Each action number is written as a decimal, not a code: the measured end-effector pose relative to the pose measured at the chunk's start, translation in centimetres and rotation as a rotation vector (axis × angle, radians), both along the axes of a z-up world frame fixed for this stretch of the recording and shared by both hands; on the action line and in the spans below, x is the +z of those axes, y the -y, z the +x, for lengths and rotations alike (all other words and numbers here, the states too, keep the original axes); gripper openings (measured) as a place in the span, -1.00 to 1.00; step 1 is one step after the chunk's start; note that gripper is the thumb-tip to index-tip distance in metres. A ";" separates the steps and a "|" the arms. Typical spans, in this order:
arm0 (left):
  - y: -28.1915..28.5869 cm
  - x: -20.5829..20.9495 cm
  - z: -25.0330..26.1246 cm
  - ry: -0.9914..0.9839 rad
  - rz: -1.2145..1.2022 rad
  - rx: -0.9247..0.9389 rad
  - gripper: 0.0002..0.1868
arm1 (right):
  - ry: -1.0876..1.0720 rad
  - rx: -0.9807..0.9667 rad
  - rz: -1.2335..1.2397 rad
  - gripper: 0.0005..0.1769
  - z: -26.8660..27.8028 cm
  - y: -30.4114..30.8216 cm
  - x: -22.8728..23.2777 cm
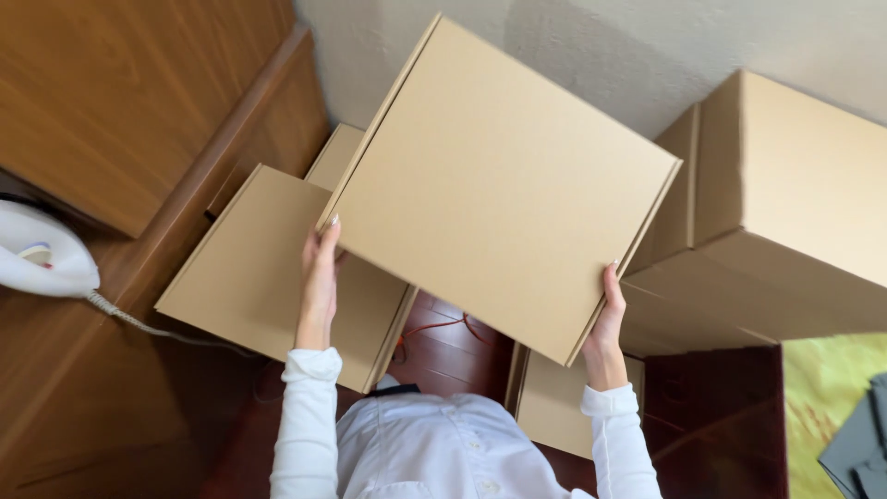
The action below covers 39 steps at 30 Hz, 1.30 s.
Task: The person removes a shirt from a hanger on a rack, inserts it into a protective plastic bag, and then places the bagged shirt into a cardboard box.
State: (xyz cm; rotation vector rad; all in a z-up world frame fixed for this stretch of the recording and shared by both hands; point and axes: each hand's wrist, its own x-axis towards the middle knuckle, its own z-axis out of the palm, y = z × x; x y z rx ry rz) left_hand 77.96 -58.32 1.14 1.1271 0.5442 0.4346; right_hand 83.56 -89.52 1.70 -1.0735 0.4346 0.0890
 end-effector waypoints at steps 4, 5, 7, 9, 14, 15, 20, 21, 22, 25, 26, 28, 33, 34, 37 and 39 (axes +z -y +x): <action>-2.1 -2.2 1.2 0.084 0.152 -0.030 -0.47 | 0.088 -0.017 -0.020 -0.36 4.3 -1.8 -1.4; -2.6 -2.7 1.1 0.048 0.162 -0.033 -0.59 | 0.148 -0.018 -0.060 -0.39 5.4 -2.0 -2.1; -3.5 -3.2 0.9 0.010 0.173 -0.016 -0.67 | 0.208 0.001 -0.097 -0.41 7.4 -3.1 -2.7; -3.9 -3.2 0.2 -0.028 0.089 0.005 -0.74 | 0.271 0.024 -0.209 -0.36 8.7 -4.7 -2.9; -4.3 -3.0 -0.4 -0.015 -0.019 0.024 -0.68 | 0.306 0.082 -0.299 -0.15 13.2 -8.6 -4.0; -4.2 -2.7 -0.4 -0.026 -0.031 0.034 -0.72 | 0.281 0.084 -0.332 -0.08 14.2 -9.0 -5.0; -3.3 -0.3 -0.6 -0.025 -0.047 0.202 -0.78 | 0.218 0.184 -0.310 0.01 19.0 -12.6 -8.8; -3.1 0.2 -0.6 -0.008 -0.064 0.253 -0.80 | 0.185 0.202 -0.307 0.04 20.2 -13.0 -10.4; -3.1 -0.2 -0.5 -0.011 -0.068 0.277 -0.80 | 0.184 0.226 -0.309 0.04 21.3 -13.6 -11.9; -2.6 -0.7 -0.4 -0.020 -0.066 0.370 -0.77 | 0.121 0.259 -0.268 0.12 23.5 -15.5 -14.8; -2.3 -0.5 -0.3 -0.049 -0.053 0.381 -0.78 | 0.065 0.251 -0.335 0.13 23.4 -16.4 -14.5; -1.6 -0.8 -0.2 -0.081 -0.044 0.407 -0.78 | 0.011 0.259 -0.404 0.15 24.2 -17.6 -16.1; -0.7 -2.4 0.0 -0.134 -0.024 0.478 -0.77 | -0.150 0.252 -0.390 0.26 26.3 -20.2 -21.7; -0.4 -2.2 0.0 -0.133 -0.027 0.484 -0.77 | -0.148 0.257 -0.393 0.26 26.5 -20.9 -22.1; 0.3 -2.1 0.1 -0.168 -0.015 0.513 -0.77 | -0.205 0.290 -0.355 0.26 26.8 -22.8 -23.4; 0.8 -2.2 0.2 -0.185 -0.006 0.520 -0.78 | -0.233 0.323 -0.306 0.31 27.0 -23.6 -24.2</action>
